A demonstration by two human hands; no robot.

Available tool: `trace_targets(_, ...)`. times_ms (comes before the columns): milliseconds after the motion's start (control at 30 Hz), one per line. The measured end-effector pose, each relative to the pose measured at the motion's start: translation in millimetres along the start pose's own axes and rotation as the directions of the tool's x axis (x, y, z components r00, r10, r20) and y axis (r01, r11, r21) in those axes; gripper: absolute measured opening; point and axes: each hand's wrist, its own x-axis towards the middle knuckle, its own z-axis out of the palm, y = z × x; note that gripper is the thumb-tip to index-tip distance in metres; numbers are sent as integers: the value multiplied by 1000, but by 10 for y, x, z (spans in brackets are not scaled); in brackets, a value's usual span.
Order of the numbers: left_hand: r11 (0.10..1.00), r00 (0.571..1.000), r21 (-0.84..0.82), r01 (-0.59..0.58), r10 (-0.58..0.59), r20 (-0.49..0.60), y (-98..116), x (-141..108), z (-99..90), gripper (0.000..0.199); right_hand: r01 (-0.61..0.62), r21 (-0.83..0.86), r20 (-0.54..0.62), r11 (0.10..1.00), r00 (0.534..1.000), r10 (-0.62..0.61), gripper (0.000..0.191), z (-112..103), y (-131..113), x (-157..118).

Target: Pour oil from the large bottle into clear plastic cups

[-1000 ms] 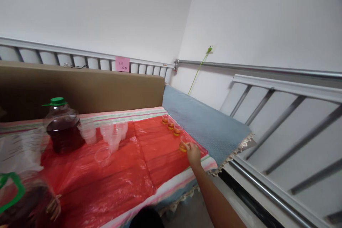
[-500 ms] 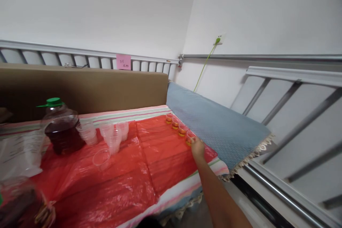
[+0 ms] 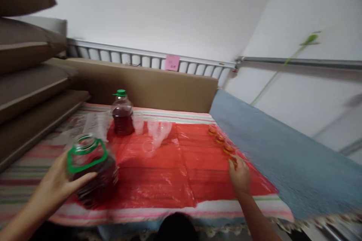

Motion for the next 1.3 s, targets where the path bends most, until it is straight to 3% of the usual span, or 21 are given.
trace_targets(100, 998, 998, 30, -50, 49, 25, -82, -22, -23, 83, 111, 251, 175, 962, 972, -158, 39, 289, -639, -267)
trace_targets(200, 995, 995, 44, -94, 93, 23, -47, -32, -7, 84, 158, 376, 380, 913, 872, -308, 34, 618, -1455, -571)
trace_targets(300, 993, 994, 33, -112, 112, 4, 5, -52, -6, 85, 217, 329, 514, 919, 775, -367, 35, 924, -2187, -811)
trace_targets(367, 994, 994, 20, -109, 109, -6, 22, -70, -12, 86, 278, 234, 565, 932, 741, -363, 36, 1081, -2540, -913)
trace_targets(500, 995, 995, -7, -103, 103, -8, 41, -93, -22, 87, 327, 155, 610, 932, 711, -350, 22, 1186, -2891, -1014)
trace_targets(600, 995, 995, -9, -96, 96, 3, 68, -100, -22, 89, 349, 123, 629, 929, 697, -345, 22, 1078, -2914, -1071)
trace_targets(767, 997, 998, -25, -66, 66, 3, 113, -123, -16, 91, 379, 97, 667, 920, 662, -343, 25, 861, -2711, -1185)
trace_targets(833, 998, 998, -33, -59, 60, 8, 124, -132, -17, 93, 362, 111, 650, 926, 678, -343, 26, 801, -2663, -1182)
trace_targets(900, 997, 998, -39, -62, 62, 10, 133, -139, -23, 95, 343, 165, 562, 925, 738, -374, 31, 697, -2733, -1146)
trace_targets(1000, 997, 998, -43, -65, 66, 2, 147, -141, -31, 96, 369, 360, 320, 857, 814, -485, 36, 366, -3126, -1108)
trace_targets(1167, 997, 997, -29, -70, 70, 16, 178, -146, -1, 97, 509, 649, 73, 566, 698, -712, 27, -251, -4057, -1252)
trace_targets(1233, 996, 996, -27, -81, 82, 19, 201, -153, 14, 94, 548, 669, 45, 501, 644, -764, 24, -303, -4271, -1329)
trace_targets(1300, 995, 995, -44, -93, 94, 24, 231, -160, 10, 89, 545, 662, 77, 514, 633, -771, 21, -251, -4351, -1375)
